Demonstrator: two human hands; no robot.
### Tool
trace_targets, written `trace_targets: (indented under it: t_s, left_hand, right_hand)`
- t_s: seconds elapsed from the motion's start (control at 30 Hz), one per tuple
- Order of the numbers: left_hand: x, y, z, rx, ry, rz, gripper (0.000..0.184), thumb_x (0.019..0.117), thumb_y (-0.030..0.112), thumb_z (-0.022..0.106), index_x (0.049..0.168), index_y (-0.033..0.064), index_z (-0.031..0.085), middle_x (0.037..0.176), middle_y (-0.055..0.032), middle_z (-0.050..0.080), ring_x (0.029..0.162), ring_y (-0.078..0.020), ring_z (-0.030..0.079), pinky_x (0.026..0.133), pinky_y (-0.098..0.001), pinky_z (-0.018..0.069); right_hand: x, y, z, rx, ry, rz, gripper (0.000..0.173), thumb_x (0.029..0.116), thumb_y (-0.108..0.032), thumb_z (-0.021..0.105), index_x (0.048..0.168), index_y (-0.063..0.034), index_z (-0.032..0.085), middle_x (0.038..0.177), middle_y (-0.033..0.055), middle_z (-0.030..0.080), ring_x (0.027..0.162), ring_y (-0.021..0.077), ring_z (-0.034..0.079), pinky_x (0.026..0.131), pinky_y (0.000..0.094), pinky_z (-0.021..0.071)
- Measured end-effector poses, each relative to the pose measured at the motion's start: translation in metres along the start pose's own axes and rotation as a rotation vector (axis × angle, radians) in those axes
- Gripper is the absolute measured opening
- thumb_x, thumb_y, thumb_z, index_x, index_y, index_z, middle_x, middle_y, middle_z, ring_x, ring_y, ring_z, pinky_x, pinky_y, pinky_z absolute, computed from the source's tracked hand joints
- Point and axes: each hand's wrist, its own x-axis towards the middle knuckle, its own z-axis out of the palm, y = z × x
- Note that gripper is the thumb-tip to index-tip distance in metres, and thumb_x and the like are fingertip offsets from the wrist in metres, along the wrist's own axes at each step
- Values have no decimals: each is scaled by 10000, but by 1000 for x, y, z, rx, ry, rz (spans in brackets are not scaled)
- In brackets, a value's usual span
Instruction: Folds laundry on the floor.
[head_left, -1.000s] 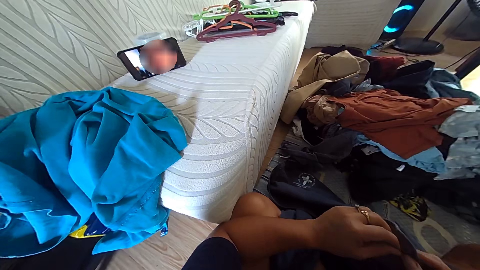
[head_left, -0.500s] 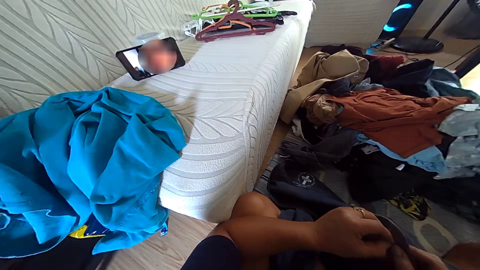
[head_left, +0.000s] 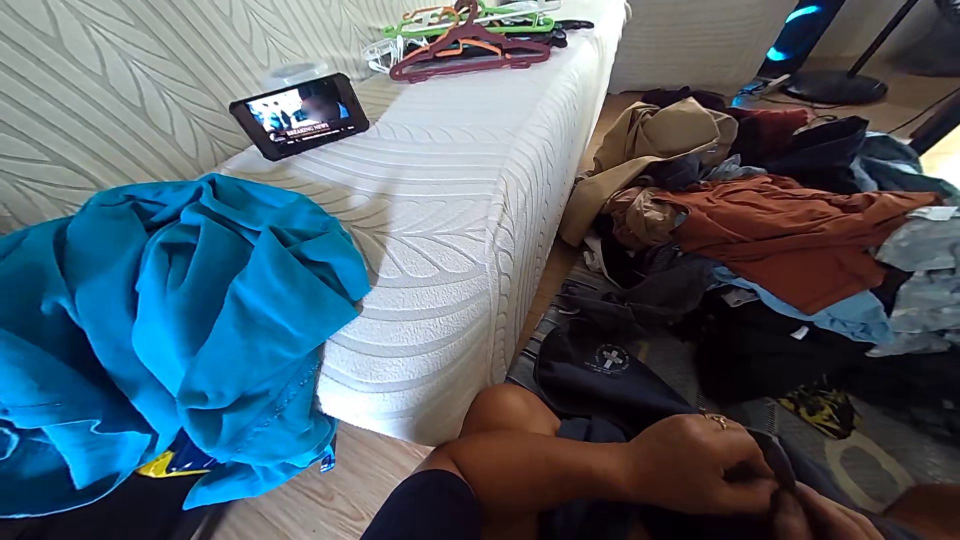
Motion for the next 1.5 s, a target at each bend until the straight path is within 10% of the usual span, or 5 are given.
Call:
trace_targets:
  t_s: [0.37, 0.63, 1.5]
  left_hand:
    - [2, 2, -2, 152, -18, 19, 48, 832, -5, 704, 799, -39, 710, 821, -167, 714, 830, -264, 717, 764, -339, 571]
    - [1, -1, -2, -3, -62, 7, 50, 829, -22, 712, 845, -69, 724, 859, -193, 721, 870, -281, 716, 824, -355, 568]
    - [4, 5, -10, -207, -105, -63, 74, 842, -63, 703, 888, -118, 719, 865, -225, 714, 869, -270, 711, 821, -348, 562]
  right_hand:
    - [2, 4, -5, 248, -53, 7, 312, 1043, -72, 497, 1001, 165, 694, 952, 216, 704, 1003, 89, 662, 943, 171, 495]
    - [7, -1, -8, 698, -79, 294, 241, 1045, -61, 461, 1003, -130, 688, 910, -177, 702, 835, -60, 649, 795, 155, 544]
    - [12, 34, -16, 829, -248, 153, 186, 970, -90, 680, 1099, -194, 767, 1090, -145, 739, 993, -17, 676, 888, 173, 558]
